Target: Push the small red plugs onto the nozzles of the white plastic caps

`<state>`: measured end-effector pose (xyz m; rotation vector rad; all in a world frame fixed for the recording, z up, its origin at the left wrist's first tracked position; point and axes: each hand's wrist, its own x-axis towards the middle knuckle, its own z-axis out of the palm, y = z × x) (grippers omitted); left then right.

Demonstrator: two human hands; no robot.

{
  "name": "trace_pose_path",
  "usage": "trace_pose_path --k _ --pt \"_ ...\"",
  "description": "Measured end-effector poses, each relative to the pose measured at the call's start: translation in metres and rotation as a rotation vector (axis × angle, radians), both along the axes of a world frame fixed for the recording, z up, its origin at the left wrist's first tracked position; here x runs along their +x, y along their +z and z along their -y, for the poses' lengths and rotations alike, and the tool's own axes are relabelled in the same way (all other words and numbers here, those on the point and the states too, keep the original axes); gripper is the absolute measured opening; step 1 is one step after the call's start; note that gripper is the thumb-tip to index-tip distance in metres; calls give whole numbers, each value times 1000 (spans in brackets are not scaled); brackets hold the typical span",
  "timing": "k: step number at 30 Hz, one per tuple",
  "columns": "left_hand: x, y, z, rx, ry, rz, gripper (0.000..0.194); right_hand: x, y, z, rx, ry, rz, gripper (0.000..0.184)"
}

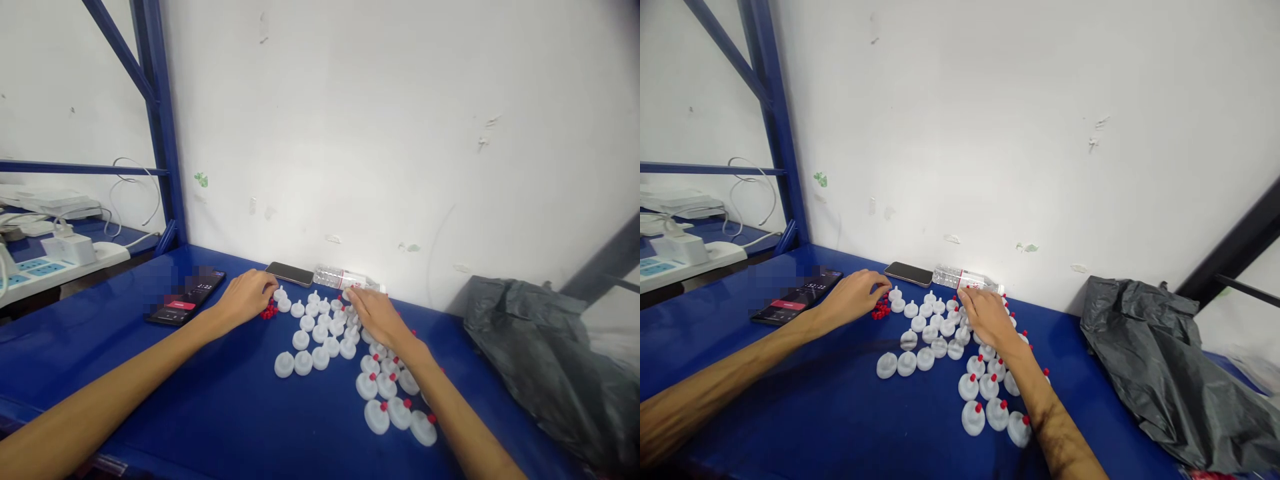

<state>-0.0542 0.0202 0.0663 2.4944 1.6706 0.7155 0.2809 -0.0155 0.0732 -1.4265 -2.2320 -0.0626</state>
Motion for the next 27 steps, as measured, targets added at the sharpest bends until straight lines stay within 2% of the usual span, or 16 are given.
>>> trace_pose_path --k 4,7,10,15,22,27 --pt "11 11 15 103 -80 68 28 -6 12 6 144 16 -84 28" --pt "21 14 29 147 -185 100 30 -20 16 16 178 135 -66 21" --pt "29 12 40 156 -270 100 28 -38 16 28 194 269 -23 18" --pt "37 5 48 173 -370 46 27 -58 15 43 253 367 -13 20" --pt "43 2 50 218 -375 -13 29 -57 18 41 298 431 -9 21" --pt "47 -1 51 205 -374 24 26 -60 14 43 279 413 -6 19"
